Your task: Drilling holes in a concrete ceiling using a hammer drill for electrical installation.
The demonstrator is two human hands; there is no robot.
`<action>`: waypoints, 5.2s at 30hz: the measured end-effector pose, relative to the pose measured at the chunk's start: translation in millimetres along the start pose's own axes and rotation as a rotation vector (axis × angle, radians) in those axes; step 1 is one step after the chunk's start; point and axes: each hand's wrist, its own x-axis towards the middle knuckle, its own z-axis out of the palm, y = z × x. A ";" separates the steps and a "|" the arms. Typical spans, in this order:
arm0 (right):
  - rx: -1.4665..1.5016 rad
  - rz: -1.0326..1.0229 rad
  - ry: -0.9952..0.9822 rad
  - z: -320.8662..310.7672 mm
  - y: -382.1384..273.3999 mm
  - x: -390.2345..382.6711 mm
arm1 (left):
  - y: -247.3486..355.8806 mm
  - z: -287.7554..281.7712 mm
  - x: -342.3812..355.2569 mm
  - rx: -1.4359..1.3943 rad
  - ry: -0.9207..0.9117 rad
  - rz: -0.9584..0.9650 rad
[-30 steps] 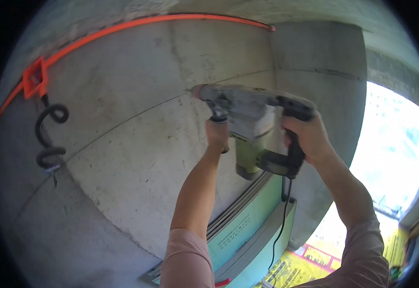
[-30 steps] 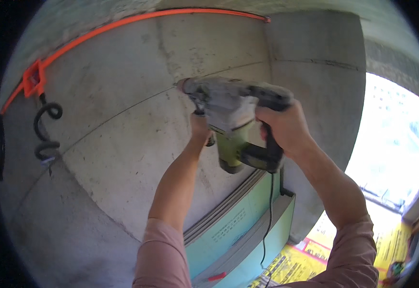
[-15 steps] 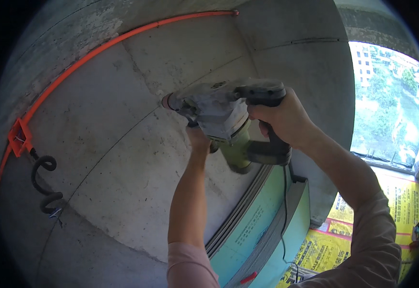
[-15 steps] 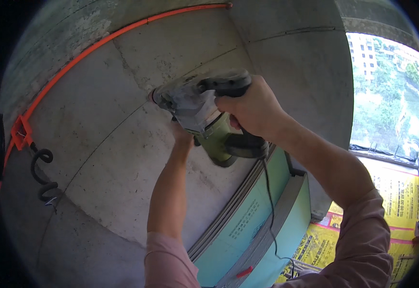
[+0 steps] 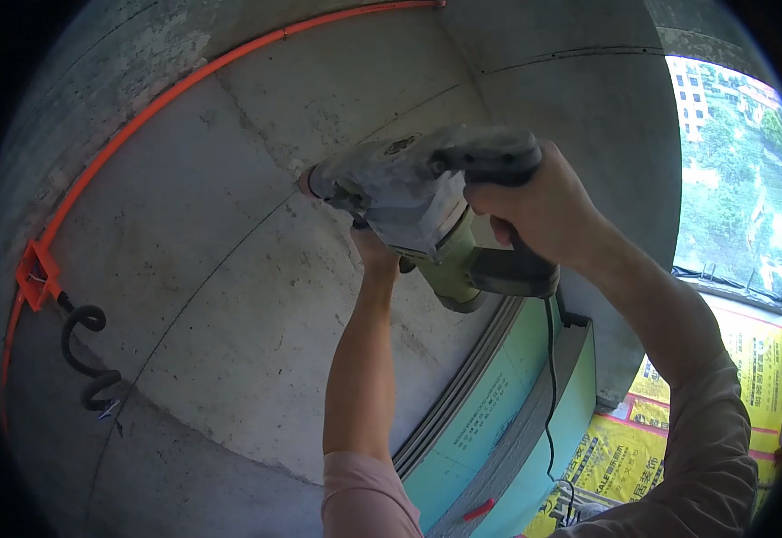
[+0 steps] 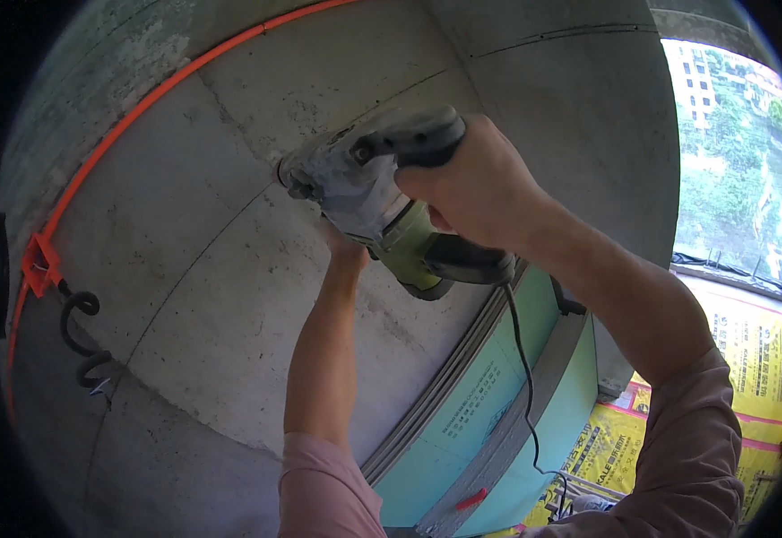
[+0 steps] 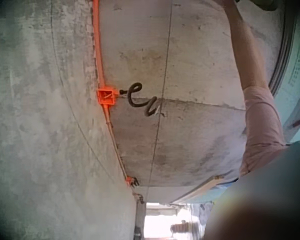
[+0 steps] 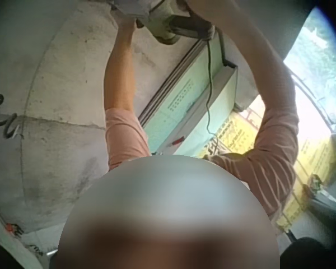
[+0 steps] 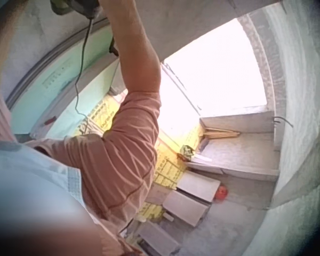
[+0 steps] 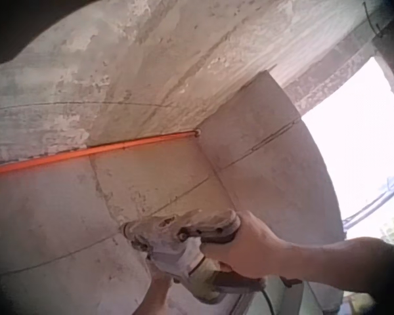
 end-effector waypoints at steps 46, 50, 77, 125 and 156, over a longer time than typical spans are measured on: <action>-0.094 -0.203 0.084 19.0 6.1 -0.3 | -36.8 -28.7 50.7 -0.019 -0.426 0.237; -0.058 -0.246 0.070 21.0 6.1 -4.3 | -32.4 -22.2 50.6 -0.366 -0.396 0.012; 0.336 -0.005 -0.080 13.5 -26.7 -24.3 | -19.6 -69.5 15.4 0.366 0.332 0.011; 0.337 -0.043 -0.356 74.5 -129.6 -167.5 | 136.7 -132.2 -162.3 -0.301 0.115 0.029; 0.315 -0.167 -0.215 98.4 -168.7 -181.7 | 145.4 -123.8 -167.4 0.654 0.134 0.382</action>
